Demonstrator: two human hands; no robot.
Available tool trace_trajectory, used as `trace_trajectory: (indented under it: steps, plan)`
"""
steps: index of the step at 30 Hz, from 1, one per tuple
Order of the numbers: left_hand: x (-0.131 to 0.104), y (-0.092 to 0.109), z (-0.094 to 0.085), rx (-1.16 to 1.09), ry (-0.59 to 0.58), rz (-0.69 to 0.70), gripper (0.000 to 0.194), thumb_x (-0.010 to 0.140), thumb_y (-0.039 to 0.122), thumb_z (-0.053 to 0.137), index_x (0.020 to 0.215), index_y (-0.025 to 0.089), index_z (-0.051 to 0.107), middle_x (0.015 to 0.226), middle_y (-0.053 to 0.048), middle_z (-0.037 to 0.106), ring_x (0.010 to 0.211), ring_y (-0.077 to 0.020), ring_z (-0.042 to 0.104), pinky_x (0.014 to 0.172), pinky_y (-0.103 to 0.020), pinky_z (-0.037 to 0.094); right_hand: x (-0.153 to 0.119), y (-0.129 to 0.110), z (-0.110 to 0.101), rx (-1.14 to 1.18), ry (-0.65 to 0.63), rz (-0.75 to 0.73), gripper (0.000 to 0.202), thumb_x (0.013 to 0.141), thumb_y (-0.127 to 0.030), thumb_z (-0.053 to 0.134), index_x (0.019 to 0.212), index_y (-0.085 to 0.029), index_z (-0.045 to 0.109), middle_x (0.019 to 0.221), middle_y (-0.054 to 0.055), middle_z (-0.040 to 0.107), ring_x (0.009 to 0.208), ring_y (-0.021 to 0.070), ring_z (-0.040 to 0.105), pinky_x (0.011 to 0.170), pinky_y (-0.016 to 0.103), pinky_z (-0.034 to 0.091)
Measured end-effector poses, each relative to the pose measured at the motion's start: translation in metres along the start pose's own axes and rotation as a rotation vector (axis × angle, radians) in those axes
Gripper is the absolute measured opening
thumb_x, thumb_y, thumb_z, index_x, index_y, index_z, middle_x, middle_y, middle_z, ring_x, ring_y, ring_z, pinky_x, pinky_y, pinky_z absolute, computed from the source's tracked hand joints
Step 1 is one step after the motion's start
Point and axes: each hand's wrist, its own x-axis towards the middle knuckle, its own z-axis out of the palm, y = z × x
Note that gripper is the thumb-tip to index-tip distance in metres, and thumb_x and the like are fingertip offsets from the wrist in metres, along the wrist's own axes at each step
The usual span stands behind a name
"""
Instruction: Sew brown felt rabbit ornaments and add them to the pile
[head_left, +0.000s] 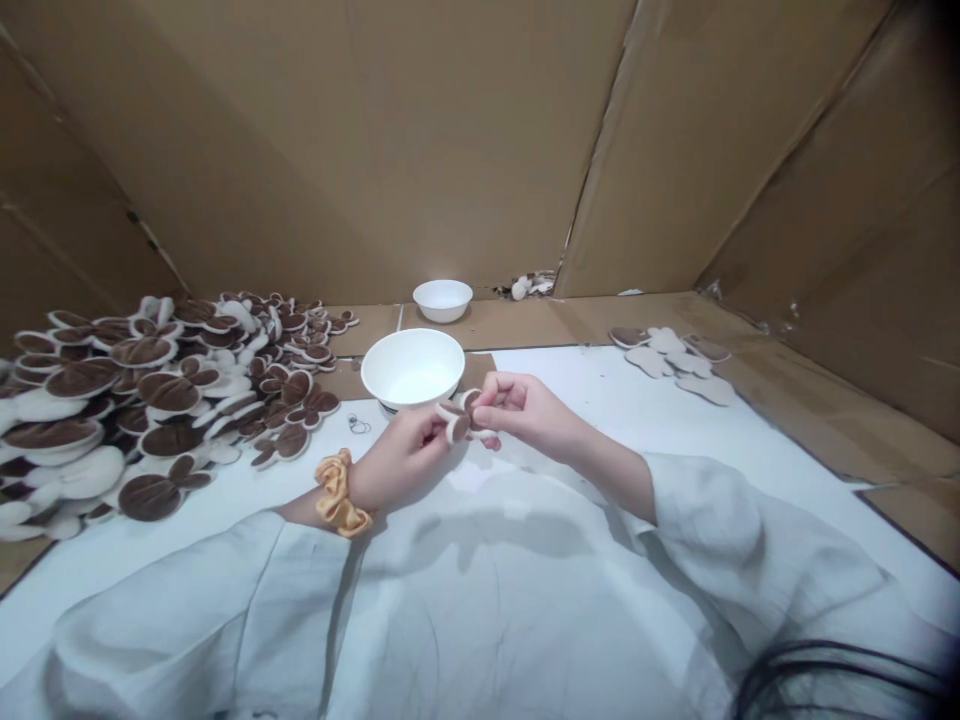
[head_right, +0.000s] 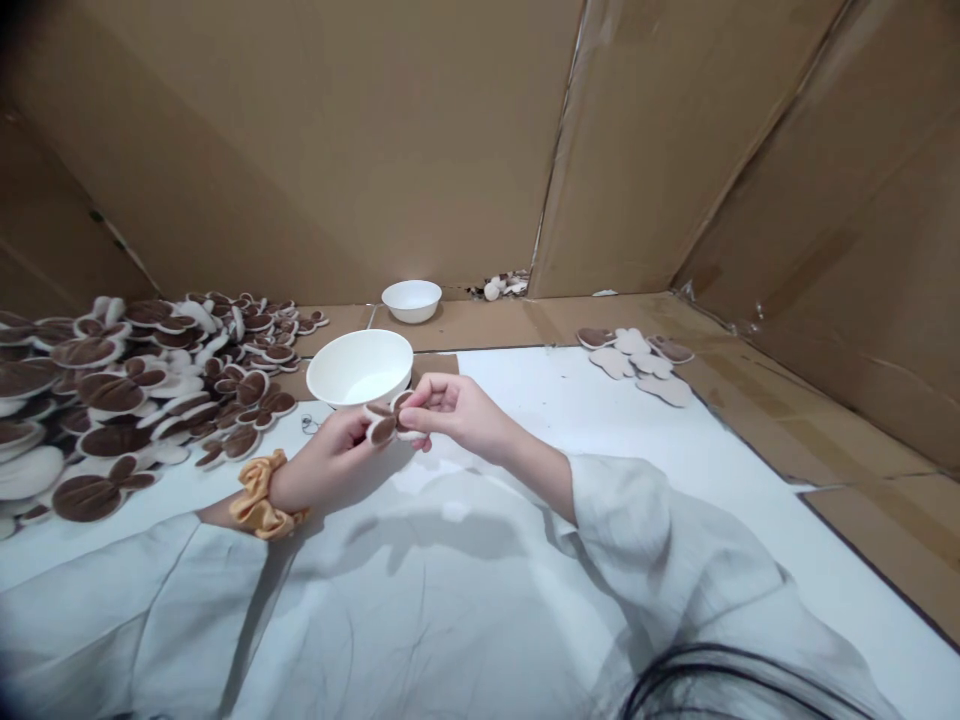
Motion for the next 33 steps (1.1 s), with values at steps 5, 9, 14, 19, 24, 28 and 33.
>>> trace_trajectory:
  steps: [5, 9, 14, 19, 24, 28, 33]
  plan:
    - [0.007, 0.001, -0.011, 0.168, -0.245, -0.047, 0.017, 0.081, 0.013, 0.036, 0.074, 0.015, 0.052, 0.065, 0.000, 0.060, 0.059, -0.0101, 0.052, 0.056, -0.019, 0.038, -0.007, -0.016, -0.002, -0.377, -0.203, 0.177, 0.012, 0.071, -0.019, 0.063, 0.069, -0.015, 0.052, 0.073, 0.003, 0.064, 0.060, 0.0103, 0.058, 0.052, 0.023, 0.048]
    - [0.009, 0.005, -0.008, 0.439, -0.312, -0.059, 0.019, 0.084, 0.014, 0.033, 0.081, 0.016, 0.052, 0.071, -0.003, 0.063, 0.061, -0.0136, 0.058, 0.056, -0.022, 0.040, -0.011, -0.018, 0.003, -0.691, -0.219, 0.131, 0.008, 0.073, -0.010, 0.052, 0.068, -0.017, 0.052, 0.071, 0.002, 0.068, 0.062, 0.0103, 0.059, 0.054, 0.021, 0.044]
    - [0.007, 0.013, 0.007, 0.668, -0.151, -0.102, 0.018, 0.086, 0.015, 0.032, 0.086, 0.014, 0.050, 0.068, -0.007, 0.062, 0.061, -0.0208, 0.061, 0.053, -0.028, 0.042, -0.007, -0.002, 0.003, -0.883, 0.115, -0.063, 0.011, 0.071, -0.010, 0.052, 0.063, -0.017, 0.050, 0.066, 0.000, 0.065, 0.056, 0.0095, 0.054, 0.053, 0.021, 0.039]
    - [0.002, 0.011, 0.021, 0.630, 0.089, -0.120, 0.016, 0.085, 0.015, 0.032, 0.093, 0.015, 0.046, 0.067, -0.004, 0.063, 0.055, -0.0178, 0.061, 0.049, -0.025, 0.040, -0.001, 0.012, 0.003, -0.393, 0.341, -0.058, 0.016, 0.071, -0.027, 0.061, 0.068, -0.017, 0.050, 0.074, 0.002, 0.063, 0.054, 0.0104, 0.055, 0.052, 0.025, 0.044]
    - [-0.003, 0.004, 0.033, 0.750, 0.222, 0.062, 0.016, 0.082, 0.012, 0.034, 0.091, 0.014, 0.047, 0.055, -0.001, 0.058, 0.046, -0.0167, 0.055, 0.044, -0.025, 0.035, -0.002, 0.012, 0.011, -0.077, 0.415, 0.070, 0.028, 0.063, -0.032, 0.071, 0.063, -0.016, 0.048, 0.057, -0.002, 0.056, 0.046, 0.0069, 0.049, 0.045, 0.021, 0.039]
    - [-0.003, -0.001, 0.037, 0.768, 0.280, 0.205, 0.014, 0.081, 0.010, 0.034, 0.083, 0.015, 0.047, 0.052, 0.001, 0.055, 0.046, -0.0149, 0.052, 0.046, -0.024, 0.037, -0.003, 0.009, 0.016, 0.104, 0.457, 0.129, 0.029, 0.062, -0.030, 0.072, 0.062, -0.016, 0.047, 0.051, -0.005, 0.053, 0.042, 0.0046, 0.043, 0.042, 0.019, 0.032]
    - [0.001, -0.008, 0.033, 0.724, 0.350, 0.307, 0.012, 0.081, 0.011, 0.037, 0.078, 0.017, 0.048, 0.048, 0.004, 0.049, 0.043, -0.0121, 0.048, 0.045, -0.023, 0.033, -0.005, 0.001, 0.016, 0.190, 0.486, 0.170, 0.023, 0.064, -0.024, 0.070, 0.062, -0.015, 0.048, 0.050, -0.007, 0.048, 0.045, 0.0032, 0.042, 0.045, 0.018, 0.030]
